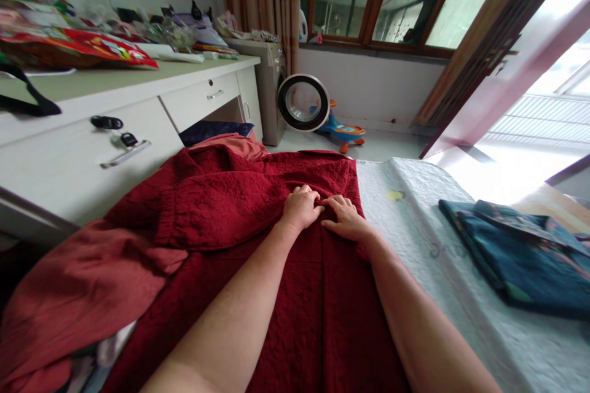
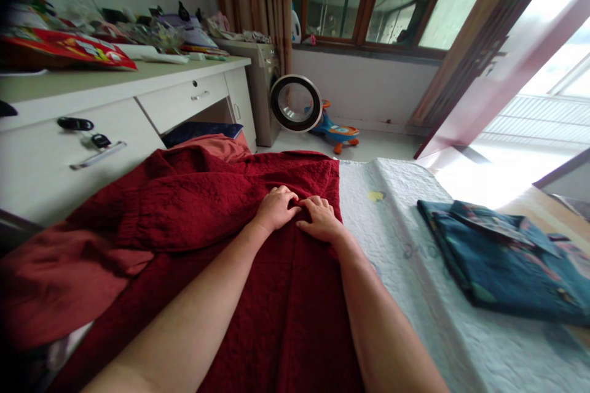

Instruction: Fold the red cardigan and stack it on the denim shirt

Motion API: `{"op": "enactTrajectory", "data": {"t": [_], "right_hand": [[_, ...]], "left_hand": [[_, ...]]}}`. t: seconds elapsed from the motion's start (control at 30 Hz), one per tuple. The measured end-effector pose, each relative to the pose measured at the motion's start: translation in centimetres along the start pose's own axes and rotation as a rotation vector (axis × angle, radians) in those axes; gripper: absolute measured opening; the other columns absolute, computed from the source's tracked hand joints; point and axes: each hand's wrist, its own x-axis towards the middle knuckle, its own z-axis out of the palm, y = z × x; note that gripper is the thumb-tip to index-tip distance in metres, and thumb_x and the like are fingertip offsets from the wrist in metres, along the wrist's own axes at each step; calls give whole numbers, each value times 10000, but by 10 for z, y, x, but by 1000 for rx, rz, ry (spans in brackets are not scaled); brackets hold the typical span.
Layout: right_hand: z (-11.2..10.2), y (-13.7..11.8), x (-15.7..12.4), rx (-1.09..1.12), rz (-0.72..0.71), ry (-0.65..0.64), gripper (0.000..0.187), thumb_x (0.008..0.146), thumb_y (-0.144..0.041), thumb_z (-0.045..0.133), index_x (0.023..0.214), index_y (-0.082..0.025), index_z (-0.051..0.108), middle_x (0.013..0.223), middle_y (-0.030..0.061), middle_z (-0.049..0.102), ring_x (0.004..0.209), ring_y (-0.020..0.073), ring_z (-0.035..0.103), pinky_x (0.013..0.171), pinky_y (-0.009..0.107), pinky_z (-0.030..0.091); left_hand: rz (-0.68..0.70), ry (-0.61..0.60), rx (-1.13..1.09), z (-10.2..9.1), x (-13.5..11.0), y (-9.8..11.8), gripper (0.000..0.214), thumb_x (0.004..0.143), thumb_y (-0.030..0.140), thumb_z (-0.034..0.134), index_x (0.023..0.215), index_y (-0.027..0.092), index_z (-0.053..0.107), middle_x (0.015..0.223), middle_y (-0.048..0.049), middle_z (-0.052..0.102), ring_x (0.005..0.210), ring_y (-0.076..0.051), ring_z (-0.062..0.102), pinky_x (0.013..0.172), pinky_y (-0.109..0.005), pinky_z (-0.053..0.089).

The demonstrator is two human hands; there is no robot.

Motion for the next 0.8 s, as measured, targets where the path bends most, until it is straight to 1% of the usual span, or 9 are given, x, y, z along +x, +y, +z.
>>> {"op": "enactTrajectory", "data": {"t": [0.1,0.2,0.3,0.47,0.67,0.73,0.8], "right_hand": [[0,1,0,5,-13,-2,505,801,-341,668,1279,-265,521,1288,72,490,1192,279,419,987,458,356],[-2,1,0,7,-21,-6,534,788,-365,691,1284,-263,522,1294,75,494,1204,282,416,993,457,356],[-1,1,0,5,-23,-3,582,763,-423,723,1287,-262,527,1303,83,497,1207,292,421,991,465,363],[3,3,1,-9,-24,21,691,690,-529,767,1289,-277,531,1308,86,496,1206,309,430,984,486,376],[5,3,0,-19,-39,28,811,625,-629,774,1310,-284,512,1310,96,496,1205,334,431,988,513,373],[4,2,0,-17,-34,28,833,610,-648,775,1308,-278,514,1308,98,497,1209,339,426,992,519,369],[4,2,0,-2,-20,29,795,640,-657,752,1298,-272,524,1293,95,504,1208,331,425,995,519,366]], "left_hand": [[-13,-13,-23,-2,0,0,316,796,482,675,1003,244,689,1102,-53,604,1034,-231,555,933,-336,446],[-26,-51,-35,-3,0,-1,458,712,572,718,1032,247,677,1117,-58,593,1048,-250,553,923,-347,454],[-15,-81,-29,-3,0,-2,530,656,574,757,1067,254,655,1137,-58,580,1065,-264,543,911,-354,459],[-20,-104,-15,-2,1,-3,532,658,567,759,1078,264,637,1159,-52,565,1078,-265,535,898,-349,458],[-30,-106,-7,-1,1,-3,506,663,552,765,1064,271,635,1154,-49,560,1084,-265,529,900,-347,455],[-24,-98,-11,0,1,-3,503,665,549,766,1064,270,636,1151,-50,561,1078,-265,532,899,-349,456],[-21,-91,-13,0,1,-4,506,666,545,767,1069,267,637,1149,-51,562,1069,-263,536,900,-349,457]]}}
